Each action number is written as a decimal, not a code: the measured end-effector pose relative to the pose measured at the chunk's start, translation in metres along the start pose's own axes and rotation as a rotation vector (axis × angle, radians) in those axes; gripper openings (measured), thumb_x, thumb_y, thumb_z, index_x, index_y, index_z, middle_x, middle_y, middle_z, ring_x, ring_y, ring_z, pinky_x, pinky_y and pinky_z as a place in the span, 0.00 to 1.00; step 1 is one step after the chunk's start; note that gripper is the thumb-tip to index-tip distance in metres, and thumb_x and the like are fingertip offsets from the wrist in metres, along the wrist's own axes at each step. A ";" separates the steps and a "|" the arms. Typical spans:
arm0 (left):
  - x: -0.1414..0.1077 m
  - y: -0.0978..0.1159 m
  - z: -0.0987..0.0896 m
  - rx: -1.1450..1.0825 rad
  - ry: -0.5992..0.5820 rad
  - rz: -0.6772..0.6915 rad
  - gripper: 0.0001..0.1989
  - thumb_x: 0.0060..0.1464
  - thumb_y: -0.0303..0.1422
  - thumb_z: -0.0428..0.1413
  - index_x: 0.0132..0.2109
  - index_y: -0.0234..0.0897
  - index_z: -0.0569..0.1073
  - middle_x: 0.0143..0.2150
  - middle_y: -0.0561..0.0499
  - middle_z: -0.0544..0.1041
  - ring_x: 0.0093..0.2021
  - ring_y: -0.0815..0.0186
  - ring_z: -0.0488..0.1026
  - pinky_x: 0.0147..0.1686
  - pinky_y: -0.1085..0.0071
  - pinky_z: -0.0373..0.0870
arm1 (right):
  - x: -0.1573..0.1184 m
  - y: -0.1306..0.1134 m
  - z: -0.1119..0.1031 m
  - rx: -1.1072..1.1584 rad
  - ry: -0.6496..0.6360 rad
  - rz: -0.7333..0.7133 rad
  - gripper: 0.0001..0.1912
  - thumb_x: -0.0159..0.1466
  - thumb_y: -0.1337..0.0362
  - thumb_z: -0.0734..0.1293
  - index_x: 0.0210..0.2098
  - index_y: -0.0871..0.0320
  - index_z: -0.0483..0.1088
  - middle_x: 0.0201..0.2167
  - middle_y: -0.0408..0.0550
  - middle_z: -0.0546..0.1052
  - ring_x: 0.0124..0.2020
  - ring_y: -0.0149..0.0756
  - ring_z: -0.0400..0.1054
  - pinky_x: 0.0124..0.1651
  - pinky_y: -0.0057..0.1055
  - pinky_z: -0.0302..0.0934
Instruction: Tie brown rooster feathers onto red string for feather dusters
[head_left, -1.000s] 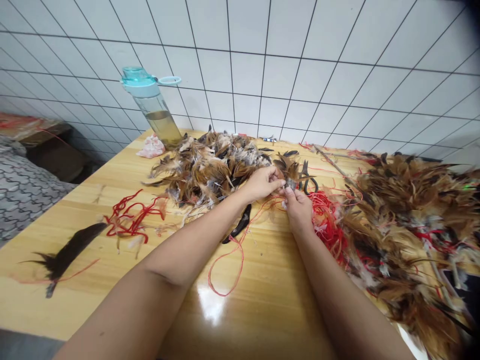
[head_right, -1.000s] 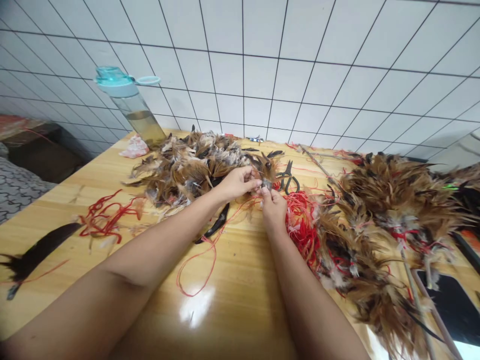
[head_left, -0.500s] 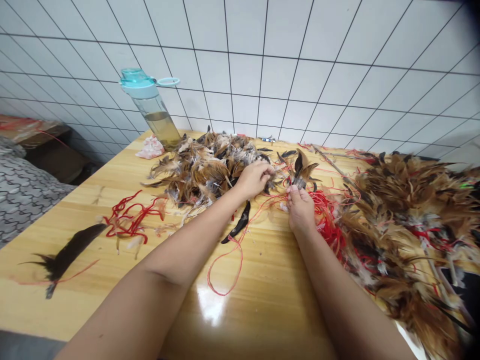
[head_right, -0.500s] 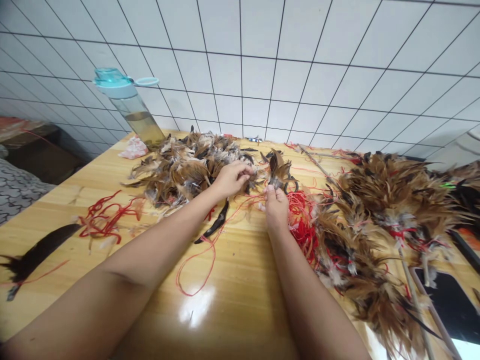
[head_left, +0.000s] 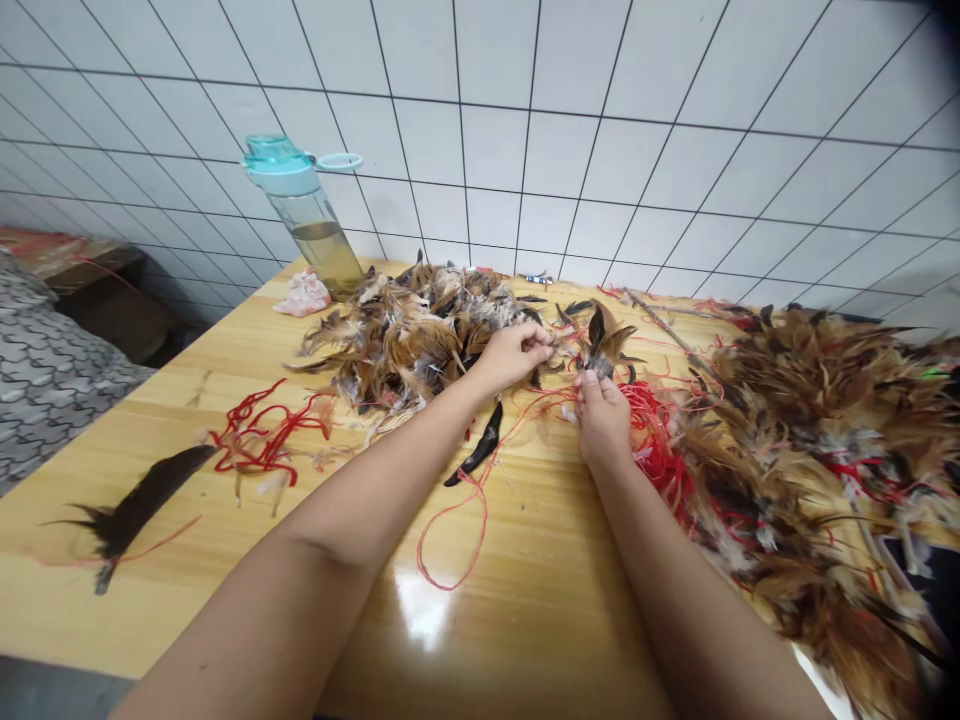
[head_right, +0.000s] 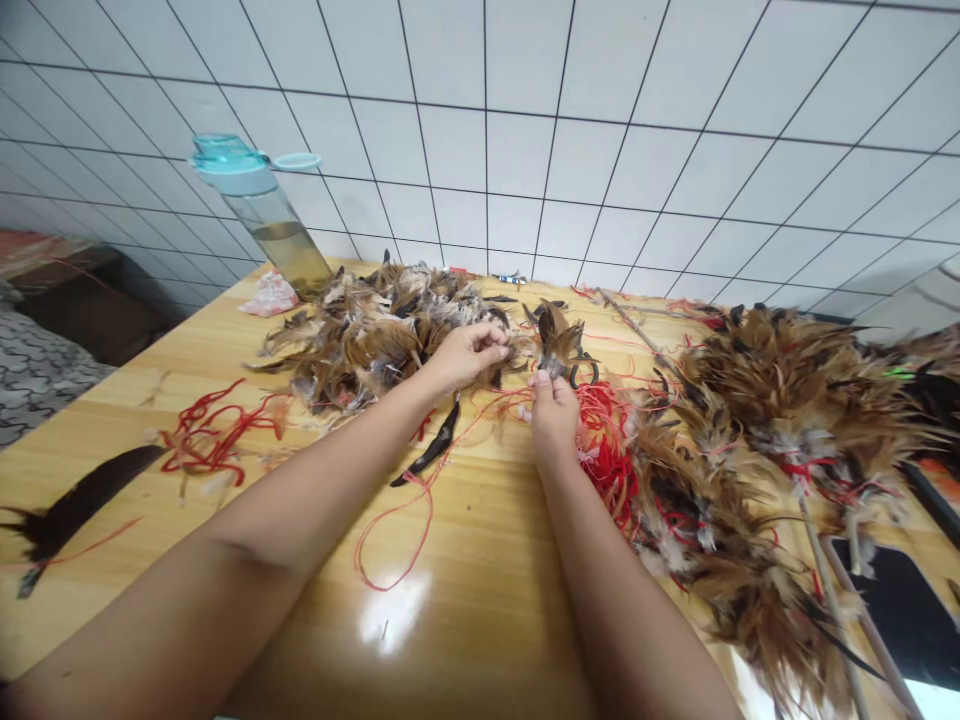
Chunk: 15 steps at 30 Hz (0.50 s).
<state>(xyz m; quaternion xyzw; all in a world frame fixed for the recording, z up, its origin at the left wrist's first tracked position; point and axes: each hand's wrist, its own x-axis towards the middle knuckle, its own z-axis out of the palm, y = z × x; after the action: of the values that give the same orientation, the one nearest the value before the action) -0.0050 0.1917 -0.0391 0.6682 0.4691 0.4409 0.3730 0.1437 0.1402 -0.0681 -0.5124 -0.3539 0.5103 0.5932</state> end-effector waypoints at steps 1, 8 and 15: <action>-0.001 0.003 0.002 -0.149 -0.031 -0.070 0.04 0.51 0.28 0.57 0.32 0.34 0.69 0.26 0.55 0.69 0.26 0.73 0.66 0.31 0.74 0.63 | 0.000 0.000 0.000 -0.004 0.006 -0.001 0.22 0.51 0.45 0.71 0.28 0.57 0.66 0.18 0.33 0.57 0.16 0.21 0.48 0.18 0.21 0.55; -0.010 0.015 0.010 -0.554 -0.261 -0.233 0.16 0.45 0.35 0.66 0.33 0.31 0.67 0.24 0.53 0.73 0.23 0.75 0.68 0.25 0.78 0.61 | 0.002 0.003 0.001 -0.038 0.003 -0.072 0.21 0.51 0.45 0.70 0.27 0.57 0.66 0.17 0.35 0.60 0.16 0.23 0.50 0.17 0.23 0.51; -0.011 0.013 0.013 -0.473 -0.255 -0.206 0.13 0.45 0.32 0.65 0.33 0.30 0.70 0.26 0.53 0.74 0.27 0.74 0.70 0.31 0.76 0.64 | 0.006 0.007 -0.001 -0.089 -0.049 -0.096 0.21 0.52 0.45 0.69 0.27 0.59 0.69 0.15 0.34 0.61 0.15 0.23 0.50 0.19 0.25 0.50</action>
<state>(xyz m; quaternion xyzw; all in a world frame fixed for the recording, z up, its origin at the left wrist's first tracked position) 0.0092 0.1768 -0.0339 0.5616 0.3679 0.4100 0.6174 0.1442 0.1450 -0.0760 -0.5079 -0.4151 0.4774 0.5847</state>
